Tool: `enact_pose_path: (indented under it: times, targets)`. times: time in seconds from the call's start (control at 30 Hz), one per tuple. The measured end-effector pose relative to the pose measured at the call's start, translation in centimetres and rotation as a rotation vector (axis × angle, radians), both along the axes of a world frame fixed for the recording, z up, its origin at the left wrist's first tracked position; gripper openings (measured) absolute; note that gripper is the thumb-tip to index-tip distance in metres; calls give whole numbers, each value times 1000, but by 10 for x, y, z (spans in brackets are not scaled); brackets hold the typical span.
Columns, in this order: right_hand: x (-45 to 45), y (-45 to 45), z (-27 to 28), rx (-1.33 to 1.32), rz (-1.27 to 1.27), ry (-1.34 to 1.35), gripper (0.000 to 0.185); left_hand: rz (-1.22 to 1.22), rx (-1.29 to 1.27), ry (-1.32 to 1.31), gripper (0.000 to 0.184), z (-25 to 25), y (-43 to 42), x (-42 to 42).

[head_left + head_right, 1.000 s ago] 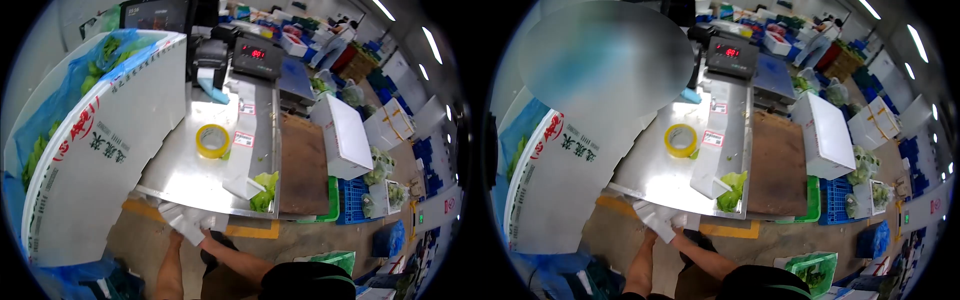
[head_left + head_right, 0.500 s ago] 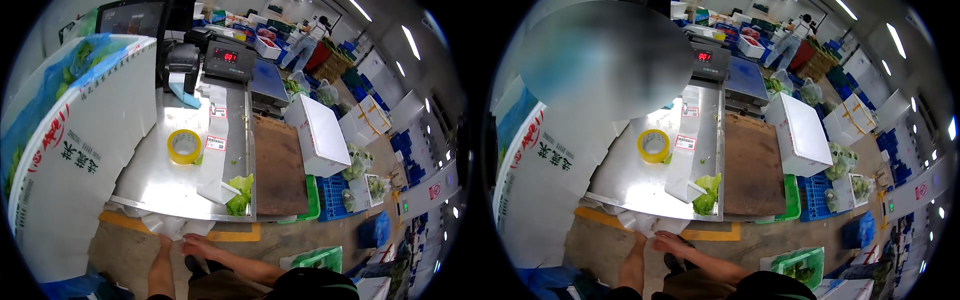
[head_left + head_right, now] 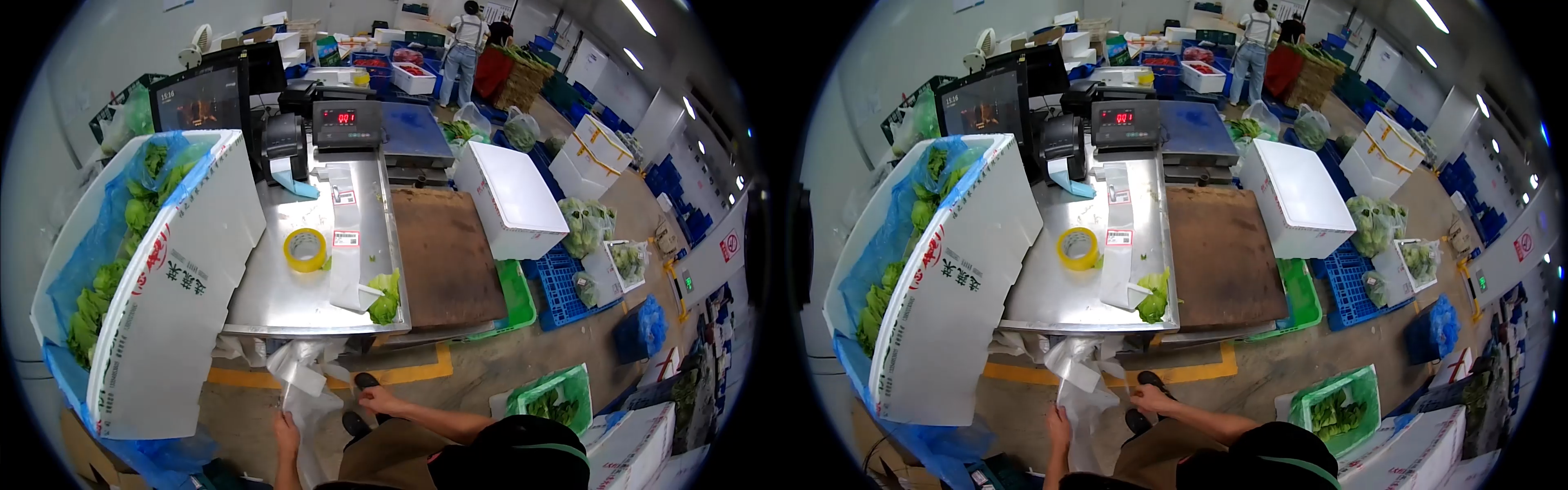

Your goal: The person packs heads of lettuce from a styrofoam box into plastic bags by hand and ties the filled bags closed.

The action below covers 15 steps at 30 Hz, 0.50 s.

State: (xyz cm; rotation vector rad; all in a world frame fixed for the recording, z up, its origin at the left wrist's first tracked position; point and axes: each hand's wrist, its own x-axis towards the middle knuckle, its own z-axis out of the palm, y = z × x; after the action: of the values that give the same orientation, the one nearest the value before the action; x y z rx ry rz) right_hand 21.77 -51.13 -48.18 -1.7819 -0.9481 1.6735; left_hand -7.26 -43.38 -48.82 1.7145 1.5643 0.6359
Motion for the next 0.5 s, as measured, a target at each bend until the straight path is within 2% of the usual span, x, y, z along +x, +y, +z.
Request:
enact_pose_path:
  times: [0.1, 0.13, 0.2, 0.23, 0.33, 0.43, 0.5]
  targets:
    - [-27, 15, -7, 172, 99, -144, 53, -162, -37, 55, 25, 23, -52, -15]
    - [-40, 19, -15, 244, 111, -186, 58, -175, -93, 94, 23, 49, -63, -6]
    - [-72, 15, -29, 235, 125, 22, 68, -197, -221, 177, 19, 102, -84, 17]
    - [-75, 17, -27, 235, 139, 117, 73, -211, -268, 188, 19, 106, -101, 21]
    - [-80, 2, 17, -207, 203, 362, 79, -290, -369, 175, 19, 79, -151, 14]
    - [-70, -23, 21, -328, 289, 659, 82, -391, -470, 138, 20, 37, -186, -2]
    - [-62, -33, 22, -262, 259, 638, 80, -486, -476, 84, 20, -13, -205, -14]
